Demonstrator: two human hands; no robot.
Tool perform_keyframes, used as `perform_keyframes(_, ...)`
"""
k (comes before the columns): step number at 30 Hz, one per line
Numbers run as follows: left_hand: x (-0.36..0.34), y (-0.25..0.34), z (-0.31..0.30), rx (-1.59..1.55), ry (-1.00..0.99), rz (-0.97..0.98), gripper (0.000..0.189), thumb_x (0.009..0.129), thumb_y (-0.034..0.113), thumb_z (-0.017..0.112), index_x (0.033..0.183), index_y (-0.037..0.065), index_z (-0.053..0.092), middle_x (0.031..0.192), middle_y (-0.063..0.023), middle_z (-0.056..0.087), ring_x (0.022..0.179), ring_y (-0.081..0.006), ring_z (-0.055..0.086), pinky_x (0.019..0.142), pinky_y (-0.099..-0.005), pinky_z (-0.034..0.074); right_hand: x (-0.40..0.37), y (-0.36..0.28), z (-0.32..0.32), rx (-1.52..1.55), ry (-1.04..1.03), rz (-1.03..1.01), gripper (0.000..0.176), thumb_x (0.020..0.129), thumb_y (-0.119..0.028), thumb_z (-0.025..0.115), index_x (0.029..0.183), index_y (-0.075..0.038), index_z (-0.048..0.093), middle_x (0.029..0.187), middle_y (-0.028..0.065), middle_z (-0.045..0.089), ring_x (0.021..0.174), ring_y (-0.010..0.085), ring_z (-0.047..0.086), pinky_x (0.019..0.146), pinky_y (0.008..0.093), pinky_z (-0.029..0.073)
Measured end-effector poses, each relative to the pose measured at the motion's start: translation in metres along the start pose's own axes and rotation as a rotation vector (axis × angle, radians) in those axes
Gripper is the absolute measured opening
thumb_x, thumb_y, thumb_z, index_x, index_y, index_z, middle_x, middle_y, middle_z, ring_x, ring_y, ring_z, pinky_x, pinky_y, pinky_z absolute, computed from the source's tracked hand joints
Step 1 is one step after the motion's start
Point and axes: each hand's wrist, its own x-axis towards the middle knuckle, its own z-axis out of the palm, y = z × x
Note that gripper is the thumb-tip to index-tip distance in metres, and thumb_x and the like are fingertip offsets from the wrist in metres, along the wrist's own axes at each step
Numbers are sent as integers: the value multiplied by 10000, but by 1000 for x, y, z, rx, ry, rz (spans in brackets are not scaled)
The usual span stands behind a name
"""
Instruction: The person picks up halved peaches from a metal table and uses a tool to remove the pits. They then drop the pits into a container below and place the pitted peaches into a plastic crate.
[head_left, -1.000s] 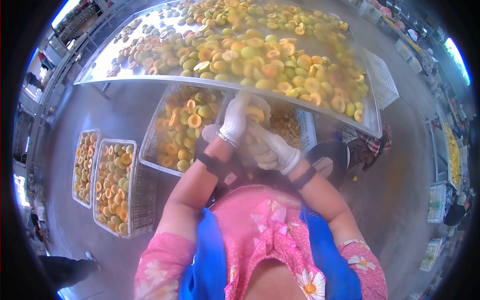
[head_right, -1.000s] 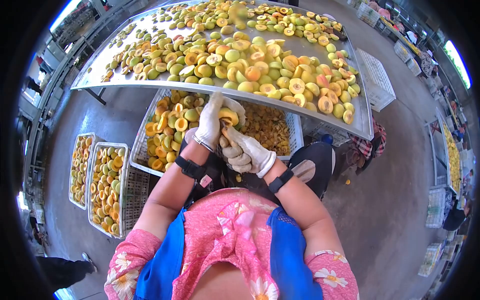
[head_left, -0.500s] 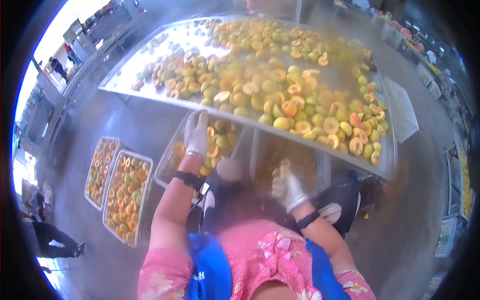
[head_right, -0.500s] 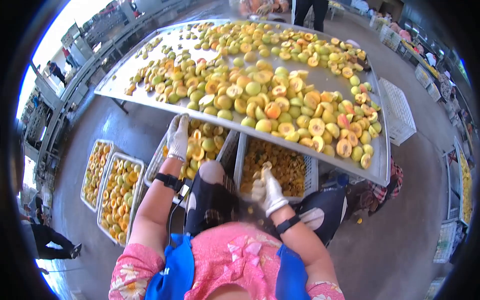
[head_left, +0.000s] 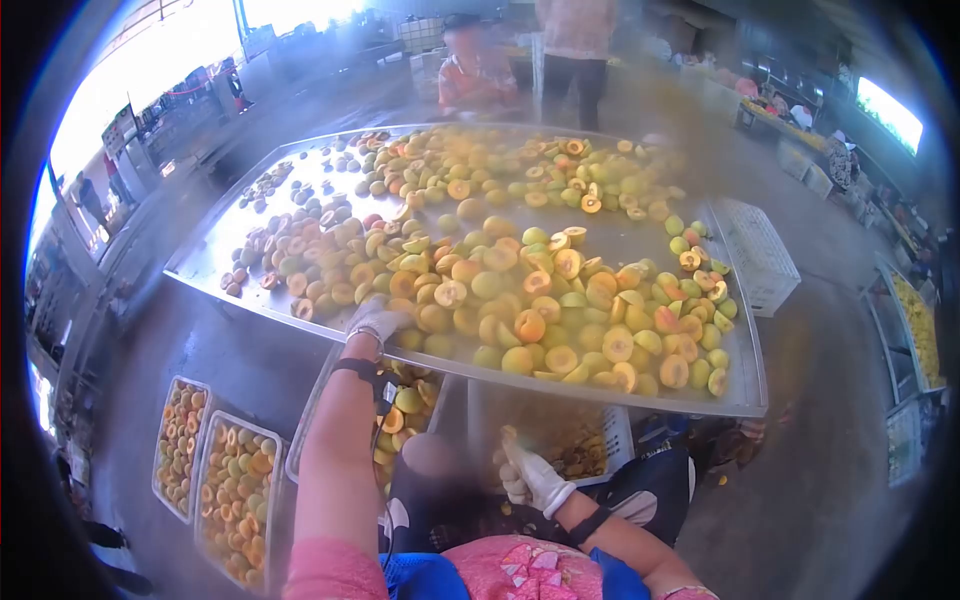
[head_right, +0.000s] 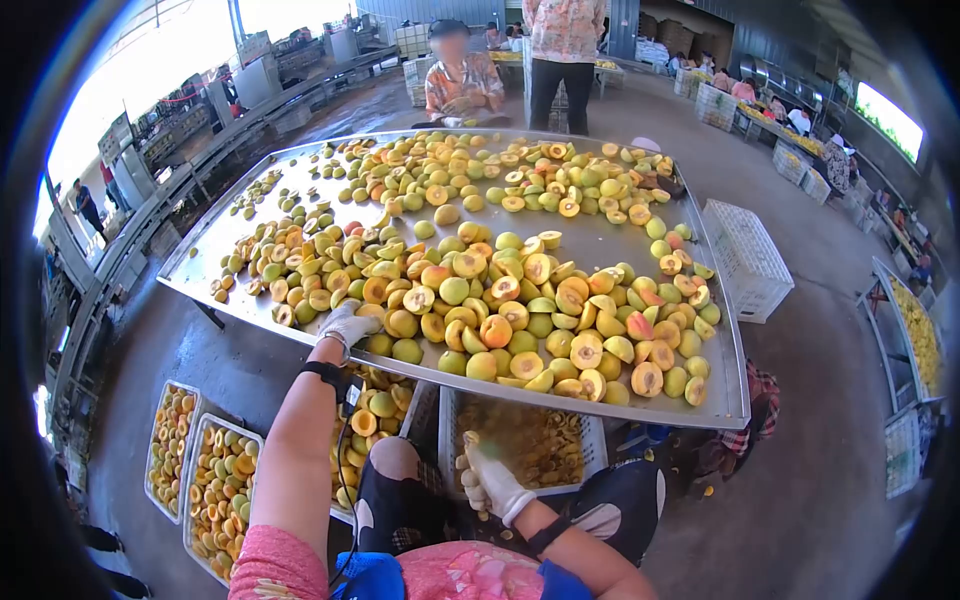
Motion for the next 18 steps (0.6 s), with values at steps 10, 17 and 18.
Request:
perform_keyframes(10,-15,-16,25,-384,160,200,651,746,362,748,1275,61,516,1142,-194,645,1056,-319,635,893,-399,495,3,13,-10,-526,215,-151,444,1005,-544,429,1063,-114,521,637,-4,474,386,123,441,350,306,362)
perform_keyframes(17,-103,3,50,-1567,-257,20,417,884,152,688,1252,157,491,1095,-87,611,947,-229,634,679,-351,574,9,-4,-15,-1011,563,-568,551,992,-509,446,1274,-41,513,830,149,692,648,301,667,598,422,533)
perform_keyframes(18,-122,10,50,-1625,-251,42,416,885,146,686,1255,165,497,1091,-84,614,931,-227,636,705,-361,583,19,-5,-25,-1304,597,-484,528,995,-462,423,1293,-37,519,944,199,690,777,340,679,694,443,537)
